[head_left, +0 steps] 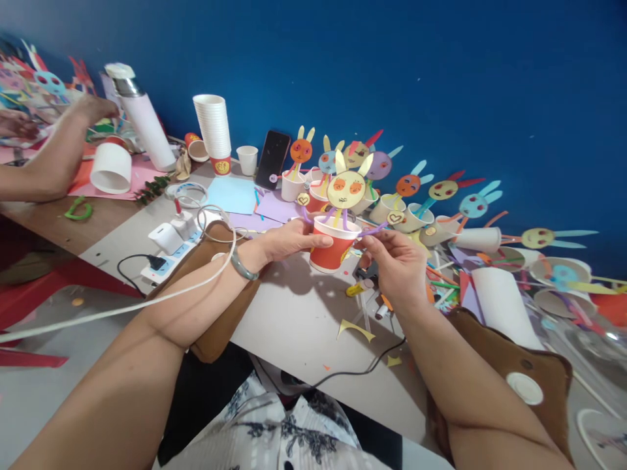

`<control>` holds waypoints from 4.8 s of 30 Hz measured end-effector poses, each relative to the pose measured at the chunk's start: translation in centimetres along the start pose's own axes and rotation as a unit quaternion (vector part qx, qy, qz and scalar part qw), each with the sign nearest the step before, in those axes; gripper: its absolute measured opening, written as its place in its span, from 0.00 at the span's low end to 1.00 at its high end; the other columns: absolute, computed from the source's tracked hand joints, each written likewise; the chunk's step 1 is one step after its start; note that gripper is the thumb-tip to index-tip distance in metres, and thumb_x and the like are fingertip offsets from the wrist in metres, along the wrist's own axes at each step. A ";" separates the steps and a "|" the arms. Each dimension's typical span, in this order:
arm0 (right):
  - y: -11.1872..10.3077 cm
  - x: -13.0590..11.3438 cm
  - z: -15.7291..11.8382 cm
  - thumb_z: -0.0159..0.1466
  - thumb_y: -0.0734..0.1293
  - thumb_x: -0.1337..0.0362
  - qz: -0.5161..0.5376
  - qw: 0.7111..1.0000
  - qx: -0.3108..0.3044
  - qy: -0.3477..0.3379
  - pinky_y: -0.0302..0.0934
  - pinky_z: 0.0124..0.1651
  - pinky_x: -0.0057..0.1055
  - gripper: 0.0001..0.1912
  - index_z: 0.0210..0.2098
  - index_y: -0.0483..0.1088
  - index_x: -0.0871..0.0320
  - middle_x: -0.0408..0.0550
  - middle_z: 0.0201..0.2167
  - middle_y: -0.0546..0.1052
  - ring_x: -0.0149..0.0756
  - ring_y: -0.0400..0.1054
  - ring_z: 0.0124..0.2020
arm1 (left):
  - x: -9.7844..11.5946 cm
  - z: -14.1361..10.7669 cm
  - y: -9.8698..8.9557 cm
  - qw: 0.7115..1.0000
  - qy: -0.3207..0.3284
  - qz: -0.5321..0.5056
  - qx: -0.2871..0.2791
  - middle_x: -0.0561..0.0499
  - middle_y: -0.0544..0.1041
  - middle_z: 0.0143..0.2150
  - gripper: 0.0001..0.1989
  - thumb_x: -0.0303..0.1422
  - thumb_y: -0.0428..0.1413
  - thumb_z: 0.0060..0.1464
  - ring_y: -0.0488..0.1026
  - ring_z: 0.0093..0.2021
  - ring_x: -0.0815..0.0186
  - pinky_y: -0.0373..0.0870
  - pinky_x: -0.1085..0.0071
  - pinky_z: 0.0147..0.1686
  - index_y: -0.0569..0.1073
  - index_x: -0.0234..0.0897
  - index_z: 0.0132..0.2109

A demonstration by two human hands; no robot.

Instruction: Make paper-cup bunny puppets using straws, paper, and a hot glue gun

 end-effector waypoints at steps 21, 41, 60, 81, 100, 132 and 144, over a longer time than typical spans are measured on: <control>0.4 0.3 -0.1 0.58 0.76 0.49 0.003 0.999 -0.022 0.040 0.60 0.19 0.26 0.18 0.27 0.70 0.55 0.40 0.18 0.73 0.29 0.64 0.17 | -0.9 0.2 -0.3 0.999 -0.005 0.036 -0.011 0.36 0.80 0.55 0.37 0.54 0.70 0.47 0.76 0.56 0.52 0.70 0.56 0.57 0.78 0.33 0.57; 0.4 0.6 0.1 0.58 0.77 0.53 0.041 0.999 -0.014 0.013 0.62 0.22 0.28 0.15 0.30 0.73 0.55 0.42 0.25 0.78 0.28 0.64 0.18 | -0.6 0.2 -0.3 1.000 -0.009 0.008 0.000 0.36 0.81 0.54 0.34 0.50 0.71 0.47 0.77 0.55 0.52 0.69 0.54 0.59 0.78 0.33 0.56; 0.6 0.2 -0.1 0.57 0.78 0.50 0.031 0.999 -0.019 0.033 0.60 0.18 0.25 0.18 0.28 0.72 0.56 0.42 0.24 0.77 0.26 0.64 0.18 | -0.7 0.0 -0.3 0.999 -0.020 0.037 -0.011 0.36 0.80 0.53 0.36 0.52 0.71 0.46 0.77 0.51 0.54 0.70 0.57 0.54 0.79 0.32 0.55; 0.3 0.6 0.0 0.59 0.76 0.54 0.049 0.999 0.000 0.018 0.61 0.21 0.26 0.12 0.31 0.75 0.56 0.43 0.26 0.80 0.25 0.65 0.17 | -0.6 0.4 -0.5 0.999 -0.005 -0.030 0.016 0.36 0.82 0.51 0.36 0.50 0.74 0.41 0.78 0.53 0.53 0.70 0.55 0.56 0.79 0.32 0.53; 0.3 0.5 -0.2 0.59 0.77 0.51 0.020 1.000 -0.001 0.022 0.61 0.22 0.27 0.15 0.30 0.74 0.55 0.42 0.24 0.78 0.28 0.65 0.18 | 0.3 0.3 0.1 0.999 0.023 0.006 -0.032 0.38 0.82 0.52 0.31 0.48 0.73 0.45 0.74 0.60 0.52 0.63 0.52 0.64 0.81 0.35 0.52; 0.6 0.9 0.1 0.57 0.78 0.55 0.041 0.999 -0.003 0.029 0.64 0.22 0.28 0.13 0.34 0.76 0.55 0.43 0.26 0.80 0.27 0.65 0.17 | 0.0 0.5 -1.3 0.996 0.027 -0.072 0.050 0.37 0.82 0.51 0.30 0.45 0.75 0.42 0.78 0.54 0.52 0.69 0.54 0.58 0.81 0.31 0.49; 0.9 0.8 -0.1 0.58 0.77 0.55 0.047 0.998 -0.025 0.026 0.63 0.20 0.28 0.12 0.32 0.75 0.55 0.41 0.24 0.78 0.27 0.65 0.16 | 0.5 0.4 -1.8 0.991 0.030 -0.088 0.091 0.36 0.82 0.52 0.32 0.43 0.74 0.42 0.78 0.53 0.52 0.71 0.56 0.55 0.79 0.32 0.53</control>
Point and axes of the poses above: each hand's wrist, its own z-axis towards the middle knuckle, its own y-axis out of the palm, x = y × z, the point moved 6 cm from there along z, towards the middle knuckle
